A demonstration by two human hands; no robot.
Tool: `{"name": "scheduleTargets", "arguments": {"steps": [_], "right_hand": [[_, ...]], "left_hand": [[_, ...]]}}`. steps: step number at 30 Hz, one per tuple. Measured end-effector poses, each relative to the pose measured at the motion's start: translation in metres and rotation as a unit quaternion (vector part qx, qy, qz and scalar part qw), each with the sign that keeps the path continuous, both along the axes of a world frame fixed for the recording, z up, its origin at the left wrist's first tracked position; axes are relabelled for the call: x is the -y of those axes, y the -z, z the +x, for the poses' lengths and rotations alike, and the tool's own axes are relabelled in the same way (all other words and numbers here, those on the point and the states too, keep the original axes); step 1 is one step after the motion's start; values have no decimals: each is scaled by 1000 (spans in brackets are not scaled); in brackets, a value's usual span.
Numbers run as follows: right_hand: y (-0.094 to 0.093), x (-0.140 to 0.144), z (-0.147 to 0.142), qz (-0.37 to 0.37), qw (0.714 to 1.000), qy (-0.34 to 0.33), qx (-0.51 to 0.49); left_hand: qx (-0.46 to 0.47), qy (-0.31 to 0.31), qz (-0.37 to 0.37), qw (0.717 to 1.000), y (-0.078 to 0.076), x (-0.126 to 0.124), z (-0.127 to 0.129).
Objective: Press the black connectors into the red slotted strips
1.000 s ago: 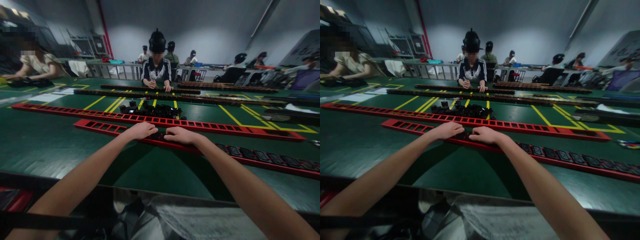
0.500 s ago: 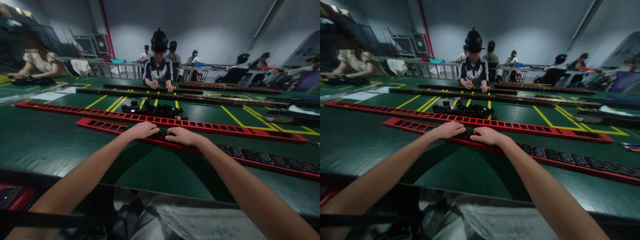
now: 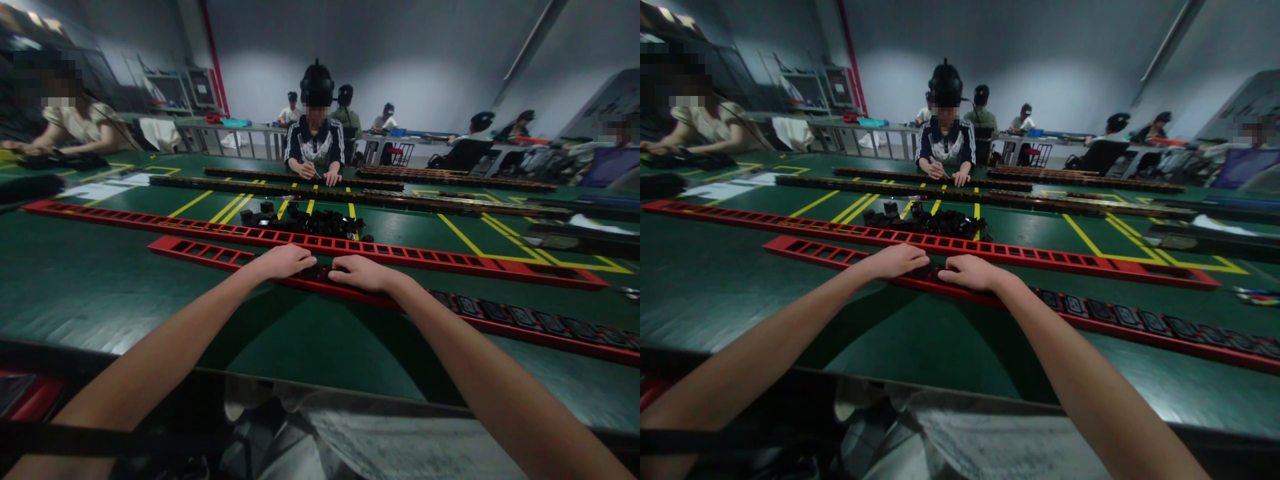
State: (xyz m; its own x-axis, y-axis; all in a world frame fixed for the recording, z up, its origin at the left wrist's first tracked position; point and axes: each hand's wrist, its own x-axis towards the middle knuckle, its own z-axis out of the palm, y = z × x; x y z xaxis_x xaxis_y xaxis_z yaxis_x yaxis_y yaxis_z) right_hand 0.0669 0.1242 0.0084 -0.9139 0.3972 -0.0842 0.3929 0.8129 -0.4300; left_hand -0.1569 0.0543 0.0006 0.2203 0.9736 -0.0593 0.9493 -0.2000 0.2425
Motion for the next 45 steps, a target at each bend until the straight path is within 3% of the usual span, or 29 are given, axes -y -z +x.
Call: {"name": "scheduleTargets", "arguments": {"steps": [27,36,45], "right_hand": [[-1,-1,1,-23,1000,8,0],[1,-1,-1,-2,1000,7,3],[1,0,-1,-4,1000,12,2]], "left_hand": [[30,21,2,999,0,1,-2],[-33,55,2,998,-4,4,1],[-33,53,14,998,0,3,1]]}}
